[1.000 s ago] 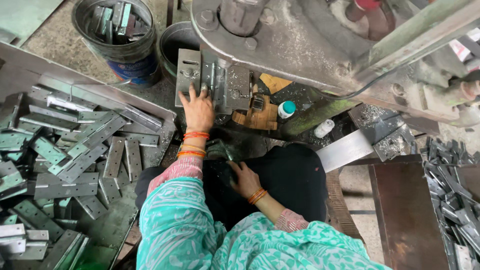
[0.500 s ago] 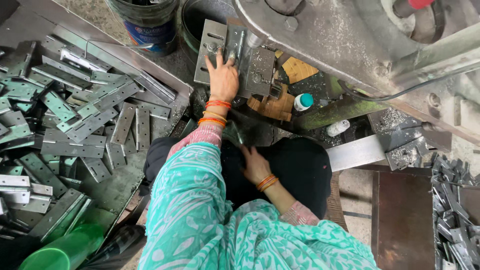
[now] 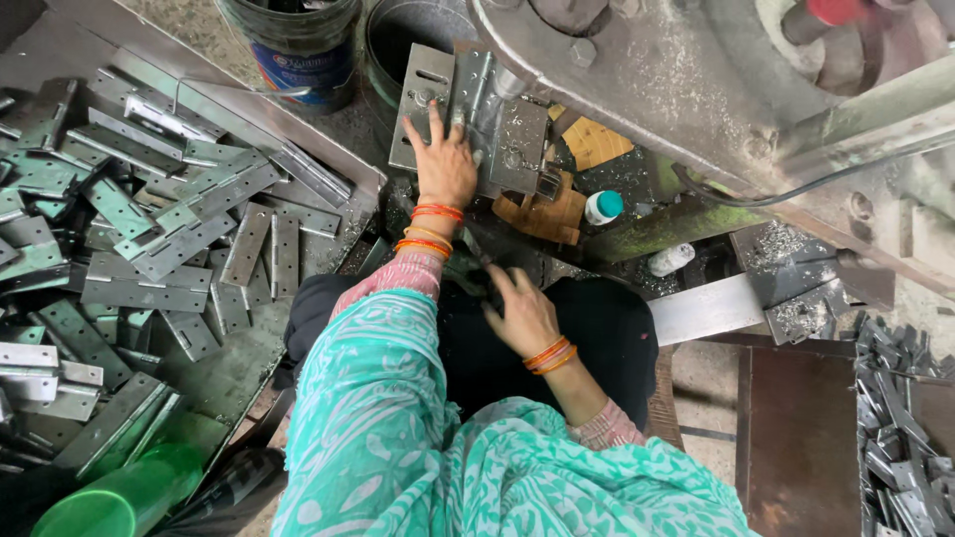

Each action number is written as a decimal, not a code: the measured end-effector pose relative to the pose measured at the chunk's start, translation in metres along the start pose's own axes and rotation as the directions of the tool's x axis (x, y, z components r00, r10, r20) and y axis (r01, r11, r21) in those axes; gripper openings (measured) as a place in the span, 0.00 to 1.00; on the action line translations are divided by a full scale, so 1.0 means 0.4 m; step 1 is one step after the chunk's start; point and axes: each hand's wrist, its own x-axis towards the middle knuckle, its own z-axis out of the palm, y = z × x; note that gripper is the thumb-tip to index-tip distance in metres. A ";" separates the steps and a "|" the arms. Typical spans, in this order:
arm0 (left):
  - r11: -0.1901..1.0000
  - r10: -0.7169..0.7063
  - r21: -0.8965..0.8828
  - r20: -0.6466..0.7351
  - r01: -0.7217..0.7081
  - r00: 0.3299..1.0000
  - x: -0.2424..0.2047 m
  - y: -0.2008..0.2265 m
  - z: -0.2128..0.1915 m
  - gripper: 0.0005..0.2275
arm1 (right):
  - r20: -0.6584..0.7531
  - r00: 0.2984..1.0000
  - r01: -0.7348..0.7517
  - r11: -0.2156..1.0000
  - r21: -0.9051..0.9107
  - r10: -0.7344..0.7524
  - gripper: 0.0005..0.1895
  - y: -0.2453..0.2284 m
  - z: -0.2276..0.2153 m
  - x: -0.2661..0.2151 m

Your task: The person sits on the floor and repeatedly places metal brackets into a press machine, activates the press, and removes the processed pieces. The person handles the metal parts by hand and places them into a pile nearby.

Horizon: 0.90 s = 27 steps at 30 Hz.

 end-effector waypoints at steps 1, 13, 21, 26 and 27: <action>1.000 -0.009 0.009 -0.061 0.010 0.998 0.010 -0.002 0.002 0.22 | 0.060 0.997 -0.041 0.999 -0.013 0.042 0.41 0.000 0.020 -0.006; 0.982 -0.006 -0.186 -0.250 -0.042 0.968 -0.036 -0.065 -0.148 0.23 | 0.164 0.982 -0.102 0.992 0.074 0.089 0.45 -0.014 0.031 -0.030; 0.784 -0.137 -0.621 -0.203 -0.019 0.970 -0.193 -0.355 -0.224 0.24 | -0.198 0.979 0.073 0.992 0.100 -0.052 0.33 -0.071 -0.080 0.007; 0.928 -0.315 -0.236 -0.081 0.289 0.946 -0.399 -0.526 -0.091 0.23 | -0.131 0.991 0.005 0.996 0.085 0.007 0.32 -0.062 -0.063 0.019; 0.925 -0.353 -0.177 -0.077 0.336 0.932 -0.448 -0.538 -0.057 0.24 | -0.133 0.991 0.005 0.996 0.083 0.006 0.33 -0.060 -0.058 0.020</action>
